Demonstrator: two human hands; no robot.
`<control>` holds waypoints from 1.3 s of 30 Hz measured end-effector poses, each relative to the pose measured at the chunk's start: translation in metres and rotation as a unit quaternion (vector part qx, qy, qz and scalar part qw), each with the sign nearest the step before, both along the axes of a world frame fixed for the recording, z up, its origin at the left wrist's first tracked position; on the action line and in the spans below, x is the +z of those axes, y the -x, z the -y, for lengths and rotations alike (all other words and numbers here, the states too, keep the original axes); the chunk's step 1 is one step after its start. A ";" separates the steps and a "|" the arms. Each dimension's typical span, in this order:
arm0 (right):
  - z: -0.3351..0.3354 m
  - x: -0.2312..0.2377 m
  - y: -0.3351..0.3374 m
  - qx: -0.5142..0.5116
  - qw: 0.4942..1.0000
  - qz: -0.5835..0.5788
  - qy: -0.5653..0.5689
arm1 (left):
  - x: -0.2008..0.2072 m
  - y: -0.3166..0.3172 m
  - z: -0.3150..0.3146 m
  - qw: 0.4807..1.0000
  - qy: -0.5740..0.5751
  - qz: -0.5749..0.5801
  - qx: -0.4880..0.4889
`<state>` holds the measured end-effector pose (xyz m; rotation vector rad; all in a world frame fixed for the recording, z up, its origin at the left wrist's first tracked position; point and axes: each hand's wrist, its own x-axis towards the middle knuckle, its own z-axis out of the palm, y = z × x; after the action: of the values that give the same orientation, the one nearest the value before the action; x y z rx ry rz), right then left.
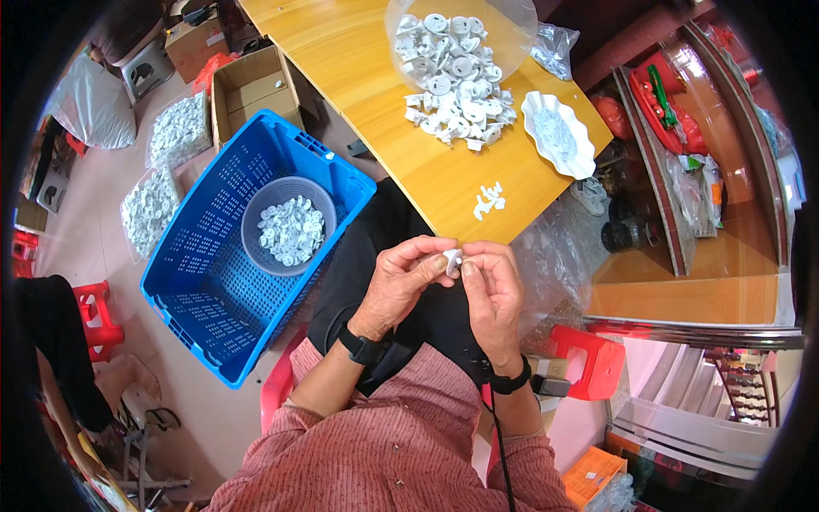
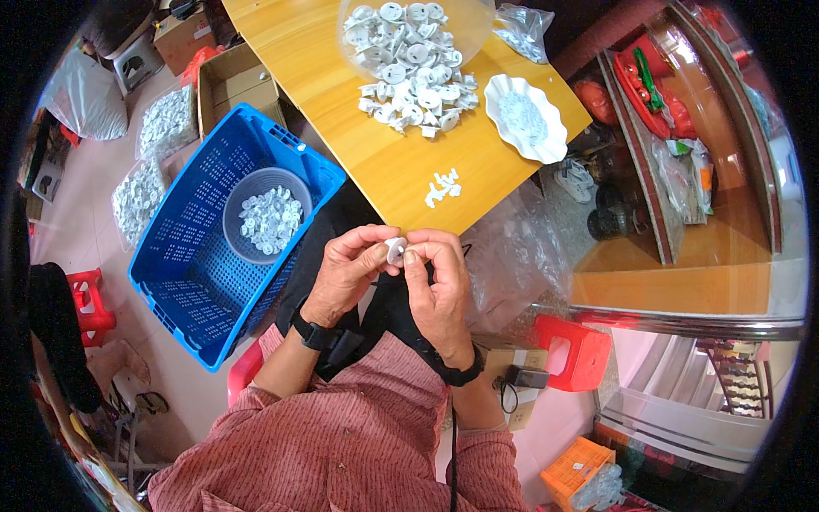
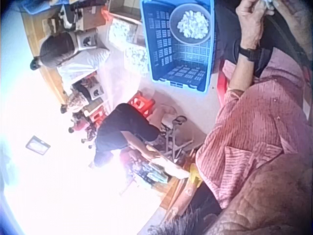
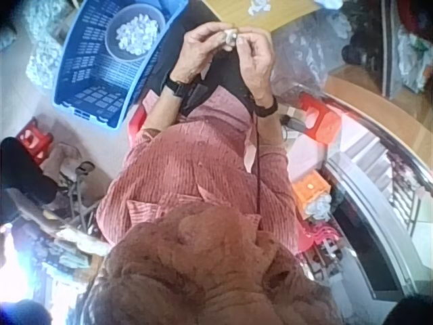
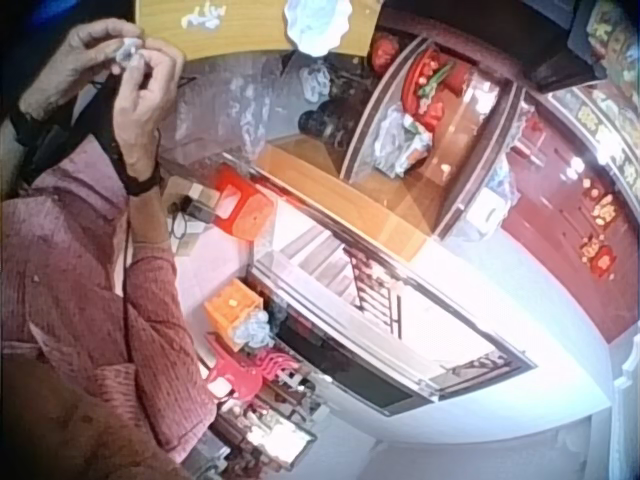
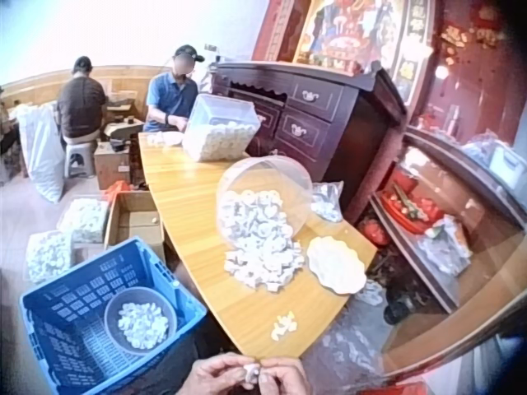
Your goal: Assembling small white plastic components by hand and placing them into a clear bowl.
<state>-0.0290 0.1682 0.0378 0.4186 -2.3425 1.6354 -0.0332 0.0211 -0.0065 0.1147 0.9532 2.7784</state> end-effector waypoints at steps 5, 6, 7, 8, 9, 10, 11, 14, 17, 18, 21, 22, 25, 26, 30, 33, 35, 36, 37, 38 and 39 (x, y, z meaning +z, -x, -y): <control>0.002 0.000 0.000 -0.001 1.000 0.004 -0.006 | 0.000 -0.001 0.001 1.000 0.006 -0.001 -0.003; 0.002 0.000 0.000 -0.004 1.000 0.000 -0.011 | -0.001 -0.001 0.001 1.000 0.009 0.001 -0.003; 0.003 0.001 0.000 -0.007 1.000 -0.004 -0.016 | -0.002 -0.001 0.001 1.000 0.011 0.002 -0.004; 0.003 0.000 0.000 -0.006 1.000 -0.004 -0.016 | -0.002 0.000 0.001 1.000 0.011 0.002 -0.003; 0.003 -0.001 0.000 -0.006 1.000 -0.005 -0.013 | -0.003 0.000 0.001 1.000 0.015 -0.001 -0.003; 0.003 -0.002 0.000 -0.005 1.000 -0.006 -0.010 | -0.003 0.000 0.001 1.000 0.019 -0.004 -0.003; 0.003 -0.002 0.000 -0.004 1.000 -0.006 -0.010 | -0.002 0.000 0.001 1.000 0.019 -0.005 -0.003; 0.003 -0.002 0.001 -0.003 1.000 -0.007 -0.007 | 0.000 0.001 0.001 1.000 0.022 -0.011 0.003; 0.003 0.001 0.001 -0.001 1.000 -0.001 -0.009 | 0.001 0.002 0.003 1.000 0.030 -0.007 0.002; 0.003 0.002 0.001 -0.002 1.000 -0.001 -0.011 | 0.003 0.001 0.005 0.999 0.035 0.011 0.012; 0.003 0.001 0.001 -0.013 1.000 0.004 -0.008 | -0.001 0.007 0.014 0.996 0.030 0.044 0.071; 0.003 0.000 0.001 -0.023 1.000 0.011 -0.003 | -0.006 0.011 0.020 0.994 0.019 0.053 0.095; 0.000 -0.001 0.002 -0.028 1.000 0.009 -0.003 | -0.019 0.024 0.044 0.976 -0.018 0.113 0.187; -0.001 0.000 0.002 -0.027 1.000 0.006 -0.003 | -0.026 0.027 0.054 0.967 -0.038 0.130 0.218; 0.002 0.001 0.003 -0.031 0.999 -0.005 -0.015 | -0.068 0.037 0.106 0.918 -0.133 0.163 0.335; -0.002 -0.002 0.005 -0.039 0.999 -0.007 -0.015 | -0.071 0.040 0.129 0.870 -0.249 0.210 0.370; -0.001 0.000 0.006 -0.040 0.999 -0.011 -0.015 | -0.076 0.044 0.137 0.870 -0.276 0.207 0.351; 0.000 0.003 0.006 -0.046 0.998 -0.024 -0.048 | -0.079 0.046 0.139 0.870 -0.303 0.205 0.330; -0.001 0.005 0.006 -0.054 0.995 -0.035 -0.081 | -0.064 0.050 0.128 0.878 -0.257 0.217 0.340; -0.001 0.005 0.008 -0.054 0.995 -0.035 -0.082 | -0.054 0.052 0.120 0.878 -0.257 0.217 0.340; -0.002 0.005 0.012 -0.074 0.985 -0.073 -0.135 | -0.046 0.053 0.112 0.907 -0.195 0.191 0.321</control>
<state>-0.0406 0.1704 0.0428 0.3902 -2.4242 1.1842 -0.0863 -0.0908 -0.0522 -0.7982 0.3588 3.3428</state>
